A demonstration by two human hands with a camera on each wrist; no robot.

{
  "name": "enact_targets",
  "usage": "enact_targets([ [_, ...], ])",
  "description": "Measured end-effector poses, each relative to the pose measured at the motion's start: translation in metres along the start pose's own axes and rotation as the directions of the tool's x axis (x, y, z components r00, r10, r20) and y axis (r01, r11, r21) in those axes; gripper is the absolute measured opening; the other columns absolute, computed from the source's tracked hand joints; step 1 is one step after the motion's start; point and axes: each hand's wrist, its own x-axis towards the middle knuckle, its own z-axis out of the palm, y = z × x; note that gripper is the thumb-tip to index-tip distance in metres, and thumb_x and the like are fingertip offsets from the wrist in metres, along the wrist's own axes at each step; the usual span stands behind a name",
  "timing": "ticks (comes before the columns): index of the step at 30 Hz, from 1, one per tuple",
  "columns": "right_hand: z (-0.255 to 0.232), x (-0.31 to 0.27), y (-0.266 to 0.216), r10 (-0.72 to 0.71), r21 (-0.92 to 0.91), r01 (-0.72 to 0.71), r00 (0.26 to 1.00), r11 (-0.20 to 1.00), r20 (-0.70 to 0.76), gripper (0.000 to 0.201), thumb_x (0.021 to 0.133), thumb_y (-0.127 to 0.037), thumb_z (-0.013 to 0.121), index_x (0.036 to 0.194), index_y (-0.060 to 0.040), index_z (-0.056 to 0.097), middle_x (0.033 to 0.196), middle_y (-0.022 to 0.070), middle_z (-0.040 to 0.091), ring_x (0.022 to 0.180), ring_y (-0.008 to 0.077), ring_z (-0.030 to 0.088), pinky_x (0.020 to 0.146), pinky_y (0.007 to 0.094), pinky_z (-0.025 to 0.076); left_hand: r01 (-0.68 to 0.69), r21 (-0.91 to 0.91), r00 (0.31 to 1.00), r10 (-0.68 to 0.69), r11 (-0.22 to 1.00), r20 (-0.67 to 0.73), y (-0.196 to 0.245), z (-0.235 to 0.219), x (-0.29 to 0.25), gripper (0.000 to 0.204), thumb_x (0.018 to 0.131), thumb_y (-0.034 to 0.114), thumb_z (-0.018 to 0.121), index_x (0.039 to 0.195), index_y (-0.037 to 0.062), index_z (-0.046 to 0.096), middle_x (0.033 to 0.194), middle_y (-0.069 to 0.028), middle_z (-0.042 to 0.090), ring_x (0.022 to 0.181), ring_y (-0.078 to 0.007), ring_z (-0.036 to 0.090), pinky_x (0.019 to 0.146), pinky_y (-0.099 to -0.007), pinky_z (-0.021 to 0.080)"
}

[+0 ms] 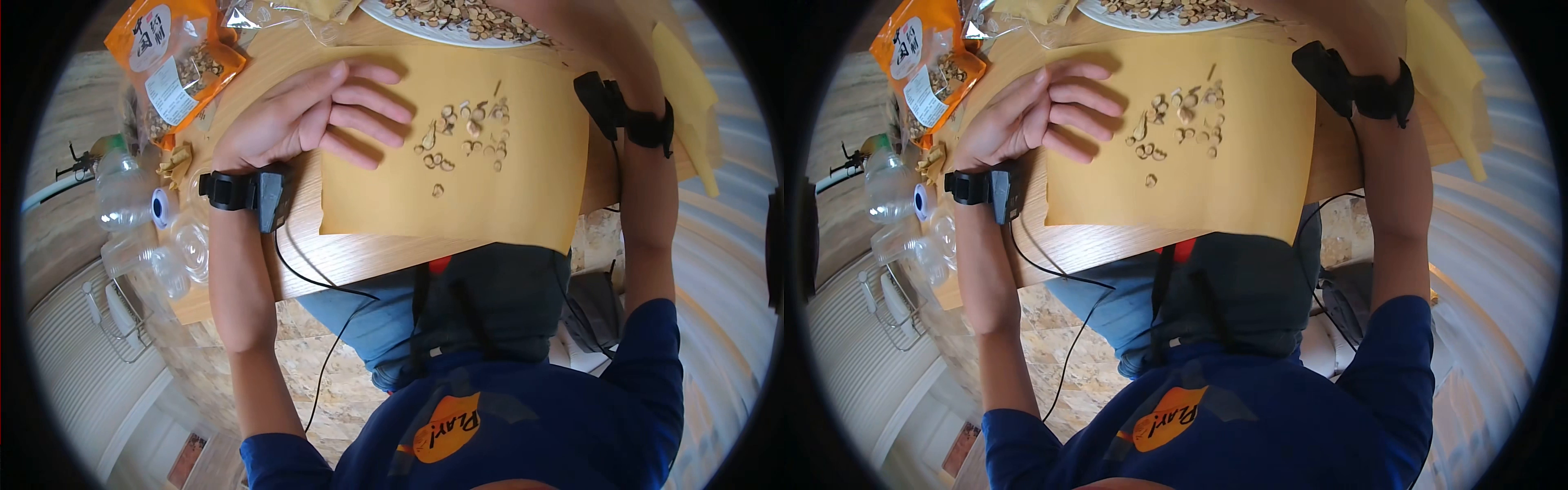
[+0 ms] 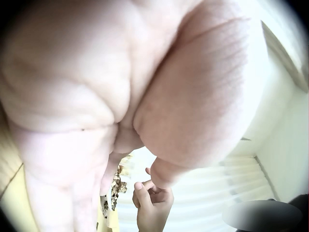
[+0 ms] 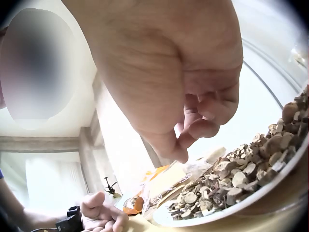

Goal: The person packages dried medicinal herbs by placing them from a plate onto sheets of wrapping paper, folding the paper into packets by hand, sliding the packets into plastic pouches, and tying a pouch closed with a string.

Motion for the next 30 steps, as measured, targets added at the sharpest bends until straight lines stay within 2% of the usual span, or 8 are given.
enact_targets([
  [14, -0.011, -0.021, -0.016, -0.309, 0.236, 0.242, 0.899, 0.941, 0.312, 0.01, 0.086, -0.007, 0.078, 0.092, -0.0056, 0.07, 0.068, 0.0009, 0.062, 0.062, 0.0101, 0.06, 0.057, 0.0229, 0.044, 0.007, -0.021, 0.998, -0.009, 1.0, -0.068, 0.002, 0.007, -0.001, 0.056, 0.116, 0.037, 0.03, 0.151, -0.0059, 0.041, 0.136, -0.0286, 0.063, 0.123, -0.0371, 0.067, 0.098, -0.0467, 0.061],
  [16, -0.013, -0.023, -0.021, -0.093, 0.249, -0.154, 0.644, 0.956, 0.759, 0.02, 0.084, -0.015, 0.077, 0.103, -0.0082, 0.074, 0.079, 0.0029, 0.071, 0.063, 0.0125, 0.065, 0.058, 0.0251, 0.051, 0.013, -0.019, 0.996, -0.014, 1.0, -0.083, 0.003, 0.008, -0.001, 0.056, 0.116, 0.037, 0.031, 0.151, -0.0066, 0.042, 0.136, -0.0287, 0.063, 0.122, -0.0367, 0.068, 0.098, -0.0457, 0.061],
  [17, -0.015, -0.024, -0.027, -0.1, 0.251, -0.15, 0.639, 0.956, 0.763, 0.02, 0.084, -0.015, 0.077, 0.103, -0.0082, 0.074, 0.079, 0.0029, 0.071, 0.063, 0.0125, 0.065, 0.058, 0.0251, 0.051, 0.019, -0.016, 0.997, -0.02, 1.0, -0.08, 0.004, 0.007, 0.0, 0.056, 0.116, 0.037, 0.031, 0.149, -0.0071, 0.044, 0.135, -0.0285, 0.063, 0.12, -0.0357, 0.068, 0.098, -0.0446, 0.061],
  [19, -0.017, -0.025, -0.042, -0.182, 0.238, -0.17, 0.289, 0.956, 0.94, 0.035, 0.088, -0.019, 0.077, 0.12, -0.008, 0.072, 0.103, 0.0066, 0.077, 0.085, 0.0176, 0.074, 0.076, 0.0289, 0.059, 0.021, -0.022, 0.995, -0.023, 1.0, -0.096, 0.004, 0.006, 0.0, 0.056, 0.116, 0.037, 0.032, 0.148, -0.0076, 0.045, 0.134, -0.0283, 0.064, 0.119, -0.0348, 0.069, 0.098, -0.0436, 0.061],
  [22, 0.014, -0.043, -0.042, -0.528, 0.547, -0.039, 0.21, 0.836, 0.822, 0.048, 0.09, -0.023, 0.077, 0.134, -0.0074, 0.066, 0.128, 0.0095, 0.072, 0.111, 0.024, 0.071, 0.096, 0.0367, 0.057, 0.004, 0.025, 0.995, -0.001, 1.0, -0.101, 0.003, 0.008, -0.001, 0.055, 0.116, 0.038, 0.034, 0.143, -0.0071, 0.051, 0.13, -0.0268, 0.067, 0.116, -0.0322, 0.071, 0.097, -0.0411, 0.06],
  [26, 0.033, -0.057, -0.031, -0.621, 0.625, 0.07, 0.242, 0.778, 0.746, 0.053, 0.092, -0.026, 0.077, 0.139, -0.0078, 0.063, 0.143, 0.0101, 0.064, 0.128, 0.0271, 0.063, 0.111, 0.0417, 0.049, 0.024, 0.067, 0.994, -0.017, 0.997, -0.106, 0.004, 0.009, -0.001, 0.063, 0.116, 0.042, 0.03, 0.151, -0.0086, 0.042, 0.132, -0.0272, 0.065, 0.115, -0.0318, 0.071, 0.094, -0.0409, 0.062],
  [28, 0.041, -0.054, -0.025, -0.624, 0.629, 0.132, 0.389, 0.766, 0.678, 0.052, 0.091, -0.022, 0.077, 0.139, -0.0054, 0.063, 0.143, 0.0104, 0.064, 0.126, 0.0259, 0.065, 0.108, 0.0398, 0.053, 0.019, 0.066, 0.993, -0.011, 0.998, -0.114, 0.003, 0.009, -0.001, 0.063, 0.116, 0.042, 0.03, 0.15, -0.0088, 0.042, 0.131, -0.0272, 0.065, 0.115, -0.0316, 0.071, 0.094, -0.0405, 0.062],
  [30, 0.032, -0.043, -0.028, -0.491, 0.557, -0.047, 0.417, 0.829, 0.765, 0.051, 0.091, -0.018, 0.077, 0.139, -0.0049, 0.063, 0.142, 0.0099, 0.064, 0.126, 0.0247, 0.065, 0.105, 0.038, 0.055, 0.017, 0.067, 0.993, -0.009, 0.998, -0.118, 0.003, 0.008, 0.0, 0.063, 0.116, 0.043, 0.03, 0.15, -0.009, 0.042, 0.131, -0.0271, 0.065, 0.114, -0.0313, 0.071, 0.094, -0.0401, 0.062],
])
